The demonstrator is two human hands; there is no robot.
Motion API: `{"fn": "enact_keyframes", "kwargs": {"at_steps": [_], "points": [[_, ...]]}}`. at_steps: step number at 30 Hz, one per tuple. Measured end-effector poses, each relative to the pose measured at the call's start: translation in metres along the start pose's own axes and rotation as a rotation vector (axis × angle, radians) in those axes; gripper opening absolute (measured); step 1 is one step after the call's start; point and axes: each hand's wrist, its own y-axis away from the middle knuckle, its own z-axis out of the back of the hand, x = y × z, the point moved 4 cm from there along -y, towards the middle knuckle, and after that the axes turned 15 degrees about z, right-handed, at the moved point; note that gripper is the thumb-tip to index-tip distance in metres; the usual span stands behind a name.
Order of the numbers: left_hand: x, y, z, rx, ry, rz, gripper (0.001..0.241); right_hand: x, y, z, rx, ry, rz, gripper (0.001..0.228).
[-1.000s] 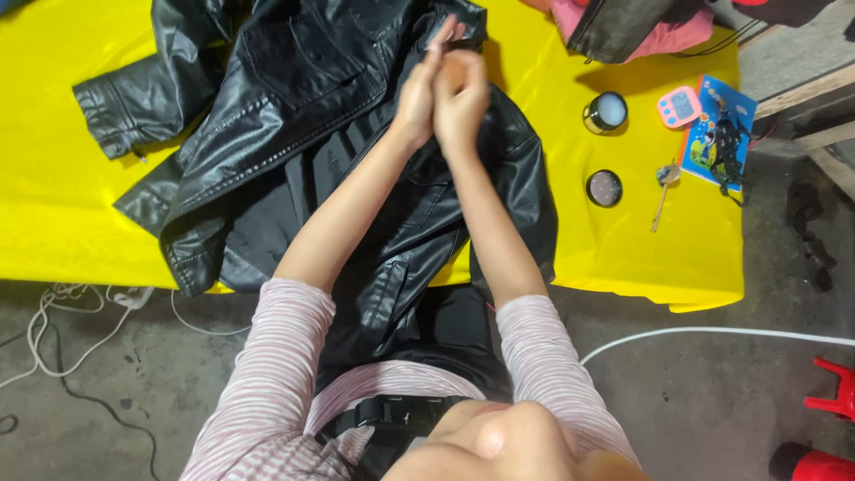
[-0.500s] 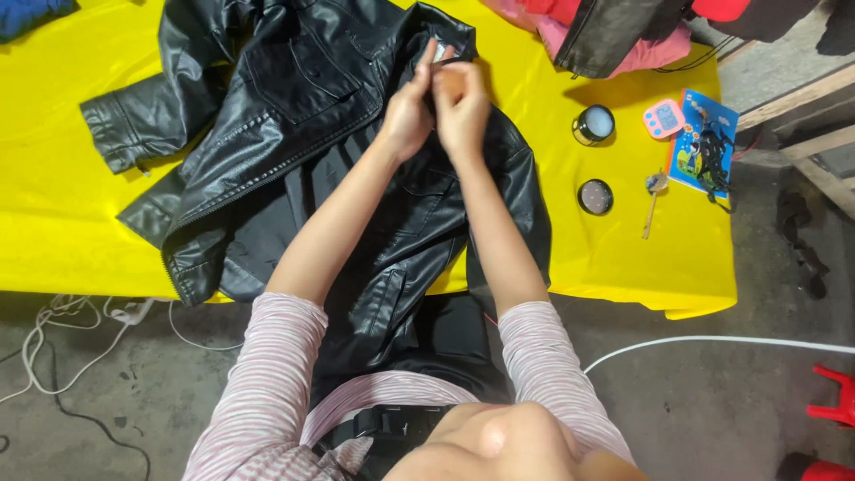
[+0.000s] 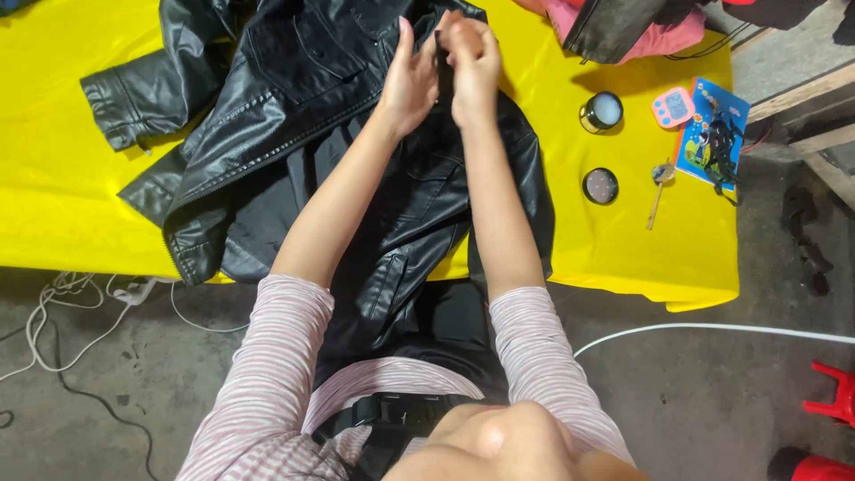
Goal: Polishing a black leather jacket using a small sponge applicator to apply conditioner or polish.
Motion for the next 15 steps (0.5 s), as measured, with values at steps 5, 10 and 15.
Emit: {"fn": "enact_keyframes", "kwargs": {"at_steps": [5, 10, 15], "points": [[0.011, 0.004, 0.028, -0.224, -0.247, 0.035, 0.061, -0.036, 0.002, 0.002, -0.093, -0.900, -0.494, 0.019], [0.012, 0.007, 0.029, -0.437, -0.052, 0.078, 0.056, 0.032, 0.015, 0.009, 0.057, -0.129, 0.010, 0.015], [0.020, 0.002, 0.039, -0.381, 0.083, 0.023, 0.050, 0.030, 0.017, 0.017, -0.064, 0.272, 0.174, 0.016]]}}
